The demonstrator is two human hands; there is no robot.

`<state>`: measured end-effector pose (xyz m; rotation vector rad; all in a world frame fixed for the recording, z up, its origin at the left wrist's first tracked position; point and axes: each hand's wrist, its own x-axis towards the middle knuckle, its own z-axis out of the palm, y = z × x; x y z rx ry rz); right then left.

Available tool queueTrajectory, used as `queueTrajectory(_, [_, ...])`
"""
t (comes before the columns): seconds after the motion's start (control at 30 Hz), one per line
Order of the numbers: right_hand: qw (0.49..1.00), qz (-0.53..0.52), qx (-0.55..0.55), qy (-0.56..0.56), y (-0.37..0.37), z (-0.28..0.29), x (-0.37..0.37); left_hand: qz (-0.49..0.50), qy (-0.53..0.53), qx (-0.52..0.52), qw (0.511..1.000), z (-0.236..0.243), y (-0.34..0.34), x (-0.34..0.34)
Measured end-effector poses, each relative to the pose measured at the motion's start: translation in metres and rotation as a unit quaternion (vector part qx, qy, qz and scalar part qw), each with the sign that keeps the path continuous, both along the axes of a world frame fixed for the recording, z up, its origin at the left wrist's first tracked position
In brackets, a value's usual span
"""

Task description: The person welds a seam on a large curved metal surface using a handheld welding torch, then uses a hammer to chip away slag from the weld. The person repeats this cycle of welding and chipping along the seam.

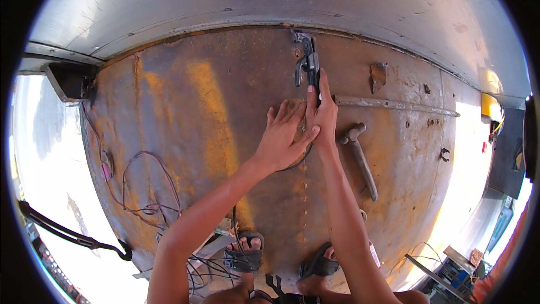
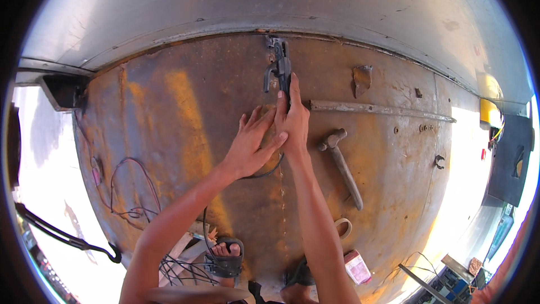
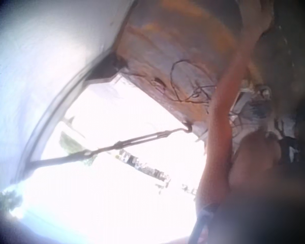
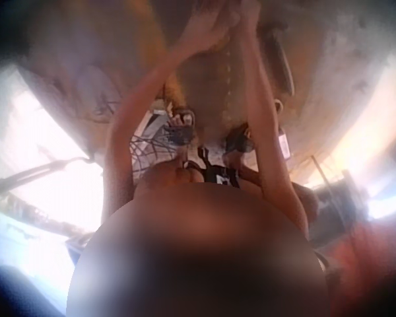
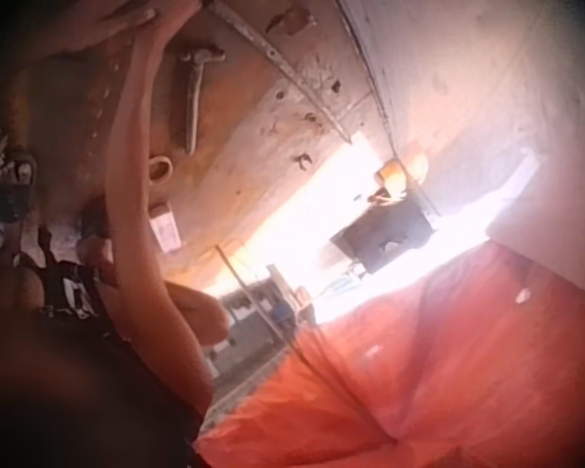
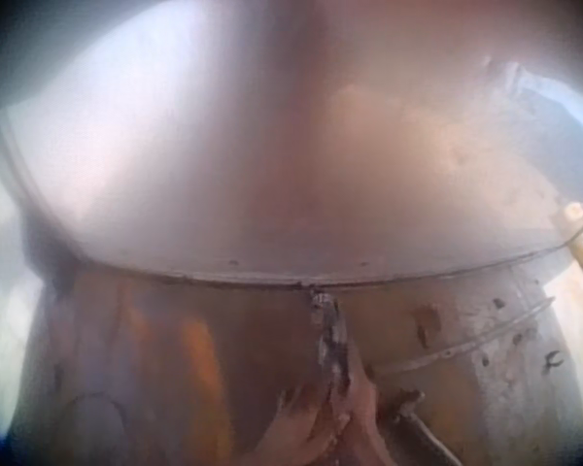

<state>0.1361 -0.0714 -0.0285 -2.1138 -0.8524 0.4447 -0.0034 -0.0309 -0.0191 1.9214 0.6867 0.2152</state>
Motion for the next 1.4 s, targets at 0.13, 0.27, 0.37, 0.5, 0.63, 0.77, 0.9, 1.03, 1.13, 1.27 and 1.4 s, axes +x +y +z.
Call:
queueTrajectory(0.13, [1.000, -0.001, -0.007, 0.006, 0.007, 0.000, -0.003, 0.007, -0.012, -0.009, 1.000, -0.009, 0.001, -0.002])
queueTrajectory(0.27, [1.000, -0.004, -0.005, -0.014, 0.009, -0.005, -0.004, 0.012, -0.023, -0.030, 0.999, -0.013, 0.003, -0.003])
queueTrajectory(0.37, [1.000, -0.008, -0.022, -0.012, 0.011, -0.005, -0.004, 0.010, -0.017, -0.070, 0.997, -0.011, 0.006, -0.003])
queueTrajectory(0.5, [1.000, -0.007, -0.014, -0.022, 0.012, -0.006, -0.005, -0.001, 0.010, -0.114, 0.993, -0.008, 0.009, -0.003])
queueTrajectory(0.63, [1.000, -0.009, -0.019, -0.017, 0.011, -0.006, -0.005, -0.007, 0.020, -0.119, 0.993, -0.005, 0.011, -0.003])
queueTrajectory(0.77, [1.000, -0.009, -0.027, -0.004, 0.010, -0.001, -0.004, -0.014, 0.016, -0.108, 0.994, -0.007, 0.011, -0.002])
queueTrajectory(0.9, [1.000, -0.008, -0.017, 0.007, 0.011, 0.002, -0.007, -0.011, -0.003, -0.101, 0.995, -0.011, 0.010, -0.004])
queueTrajectory(1.03, [0.999, -0.007, -0.022, 0.022, 0.010, 0.002, -0.005, -0.013, 0.002, -0.111, 0.994, -0.008, 0.011, -0.002])
queueTrajectory(1.13, [1.000, -0.006, -0.026, 0.014, 0.011, 0.002, -0.005, -0.013, -0.003, -0.101, 0.995, -0.011, 0.010, -0.002])
queueTrajectory(1.27, [0.999, -0.011, -0.030, 0.031, 0.012, 0.005, -0.006, -0.013, 0.006, -0.099, 0.995, -0.012, 0.010, -0.002])
queueTrajectory(1.4, [1.000, -0.009, -0.026, 0.007, 0.012, 0.002, -0.005, -0.016, 0.018, -0.091, 0.996, -0.012, 0.010, -0.002])
